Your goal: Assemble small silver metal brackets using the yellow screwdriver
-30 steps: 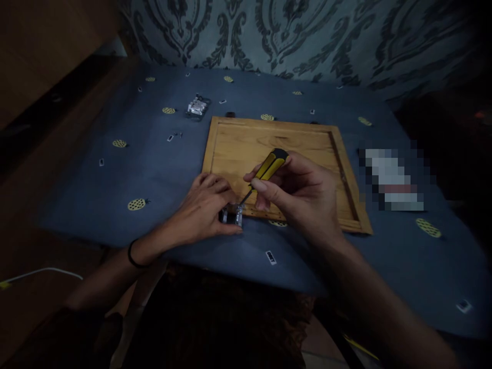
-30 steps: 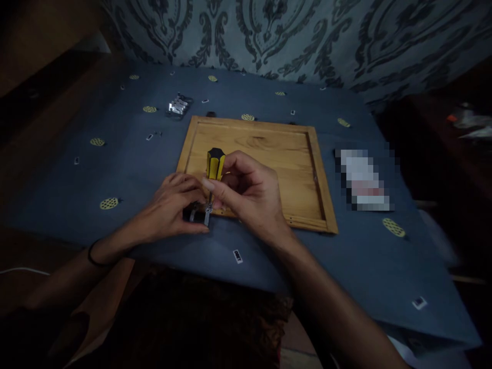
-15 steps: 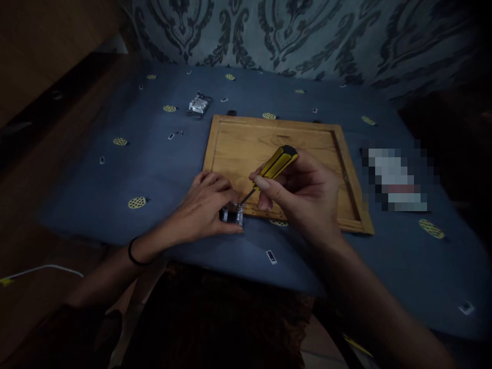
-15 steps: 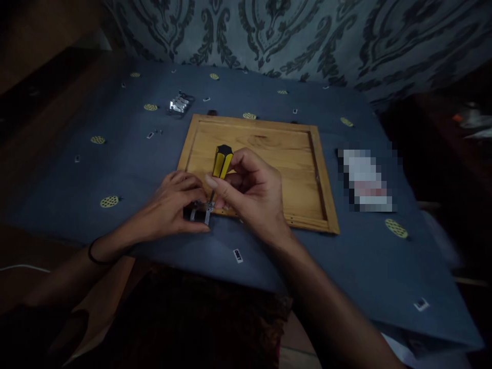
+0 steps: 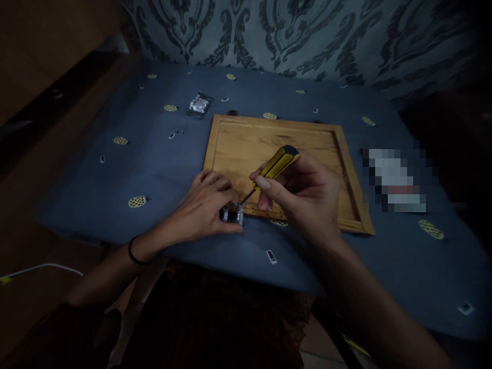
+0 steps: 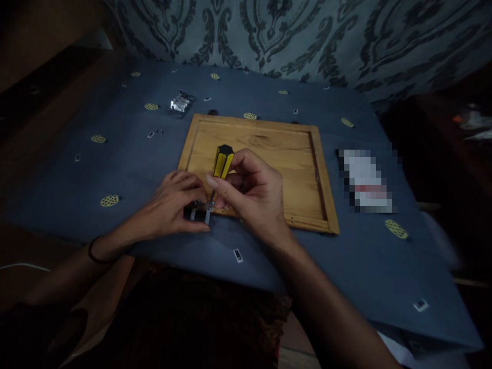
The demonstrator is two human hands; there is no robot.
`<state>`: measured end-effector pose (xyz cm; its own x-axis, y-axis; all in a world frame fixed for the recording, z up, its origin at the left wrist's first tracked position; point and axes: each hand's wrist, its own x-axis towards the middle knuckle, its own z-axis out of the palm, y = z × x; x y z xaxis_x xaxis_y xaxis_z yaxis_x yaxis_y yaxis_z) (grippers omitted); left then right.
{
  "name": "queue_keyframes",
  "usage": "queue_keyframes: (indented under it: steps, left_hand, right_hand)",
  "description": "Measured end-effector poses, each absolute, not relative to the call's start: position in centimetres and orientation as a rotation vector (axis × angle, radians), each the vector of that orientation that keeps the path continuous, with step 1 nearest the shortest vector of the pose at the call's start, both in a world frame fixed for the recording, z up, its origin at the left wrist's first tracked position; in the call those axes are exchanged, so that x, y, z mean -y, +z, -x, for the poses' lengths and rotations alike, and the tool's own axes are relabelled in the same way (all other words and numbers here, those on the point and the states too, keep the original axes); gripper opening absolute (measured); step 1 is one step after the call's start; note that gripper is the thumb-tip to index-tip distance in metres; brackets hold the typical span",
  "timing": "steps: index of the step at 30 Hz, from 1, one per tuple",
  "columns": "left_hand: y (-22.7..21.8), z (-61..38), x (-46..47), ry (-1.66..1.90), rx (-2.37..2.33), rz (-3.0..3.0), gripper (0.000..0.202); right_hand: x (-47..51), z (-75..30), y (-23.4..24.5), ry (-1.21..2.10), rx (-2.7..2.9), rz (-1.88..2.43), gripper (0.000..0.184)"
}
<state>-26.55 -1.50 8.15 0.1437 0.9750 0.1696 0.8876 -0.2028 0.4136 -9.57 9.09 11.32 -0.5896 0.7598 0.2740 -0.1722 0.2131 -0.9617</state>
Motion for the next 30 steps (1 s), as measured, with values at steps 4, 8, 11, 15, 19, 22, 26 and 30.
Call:
queue_keyframes:
  steps: [4,8,11,15,19,22,26,30]
  left_hand:
    - [8.21,26.56,1.52,0.593,-1.832,-2.211,0.045]
    - [8.33,26.53,1.55,0.574,-1.829,-2.207,0.048]
    - [8.32,26.52,1.56,0.582,-1.834,-2.204,0.047]
    - [8.25,26.54,1.56,0.593,-1.836,-2.202,0.044]
    - [8.22,26.58,1.54,0.586,-1.827,-2.201,0.045]
    - [8.28,26.56,1.53,0.575,-1.829,-2.198,0.044]
    - [8.46,26.53,1.55,0.595,-1.813,-2.184,0.042]
    - [8.47,26.58,1.57,0.600,-1.803,-2.194,0.044]
  right_hand:
    - [-8.97,9.58,11.33,1.500,1.699,0.558,0.035]
    - [-8.82,9.71,11.31,1.538,1.669,0.547,0.034]
    - [-8.77,9.59,11.45,1.548,1.681,0.557,0.037]
    - [-8.77,9.19,11.66,1.561,1.716,0.541,0.036]
    - [-8.70,9.25,11.30,1.525,1.708,0.550,0.036]
    - [-8.59,9.55,10.86,1.458,1.640,0.572,0.039]
    - [-8.63,9.53,10.78,1.354,1.568,0.594,0.036]
    - [-8.78,9.20,10.95,1.338,1.556,0.613,0.035]
